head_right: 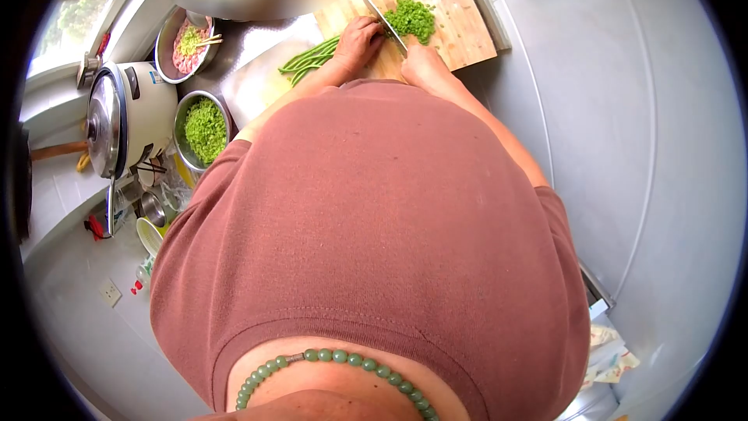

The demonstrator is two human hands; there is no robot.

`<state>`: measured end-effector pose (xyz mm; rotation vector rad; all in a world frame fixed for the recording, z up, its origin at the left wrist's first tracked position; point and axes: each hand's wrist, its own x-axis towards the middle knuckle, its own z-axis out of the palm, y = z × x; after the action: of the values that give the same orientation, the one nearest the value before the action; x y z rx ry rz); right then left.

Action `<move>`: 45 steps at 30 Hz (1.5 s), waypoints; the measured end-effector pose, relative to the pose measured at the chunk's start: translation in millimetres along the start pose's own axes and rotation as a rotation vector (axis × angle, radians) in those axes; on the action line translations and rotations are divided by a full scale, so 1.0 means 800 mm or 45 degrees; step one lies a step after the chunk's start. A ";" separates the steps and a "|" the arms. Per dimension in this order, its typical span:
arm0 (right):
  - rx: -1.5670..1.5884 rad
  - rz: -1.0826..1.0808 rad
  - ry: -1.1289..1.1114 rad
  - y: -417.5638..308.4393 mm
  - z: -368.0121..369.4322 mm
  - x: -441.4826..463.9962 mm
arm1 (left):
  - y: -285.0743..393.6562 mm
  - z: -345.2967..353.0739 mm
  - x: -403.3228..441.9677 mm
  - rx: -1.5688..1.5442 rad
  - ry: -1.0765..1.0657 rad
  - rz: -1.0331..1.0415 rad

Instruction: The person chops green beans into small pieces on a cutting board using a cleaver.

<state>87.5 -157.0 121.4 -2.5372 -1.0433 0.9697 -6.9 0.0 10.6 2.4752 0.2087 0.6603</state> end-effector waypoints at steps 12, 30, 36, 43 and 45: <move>0.049 -0.088 0.093 0.006 0.024 0.030 | 0.009 -0.008 0.004 -0.061 0.029 0.009; 0.182 -0.149 0.209 0.009 0.034 0.030 | -0.036 0.045 -0.013 -0.086 -0.134 -0.168; -0.027 -0.010 0.109 -0.005 0.018 0.019 | -0.004 0.000 -0.003 -0.037 -0.043 -0.013; -0.006 -0.043 0.038 0.000 0.014 0.022 | -0.002 -0.004 0.001 -0.068 -0.071 -0.021; -0.011 -0.048 -0.004 0.003 0.014 0.024 | -0.007 0.001 0.000 -0.054 -0.078 -0.017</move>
<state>91.3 -145.6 102.5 -2.5144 -1.0948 0.9619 -6.5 4.4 6.7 2.4470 0.1857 0.5770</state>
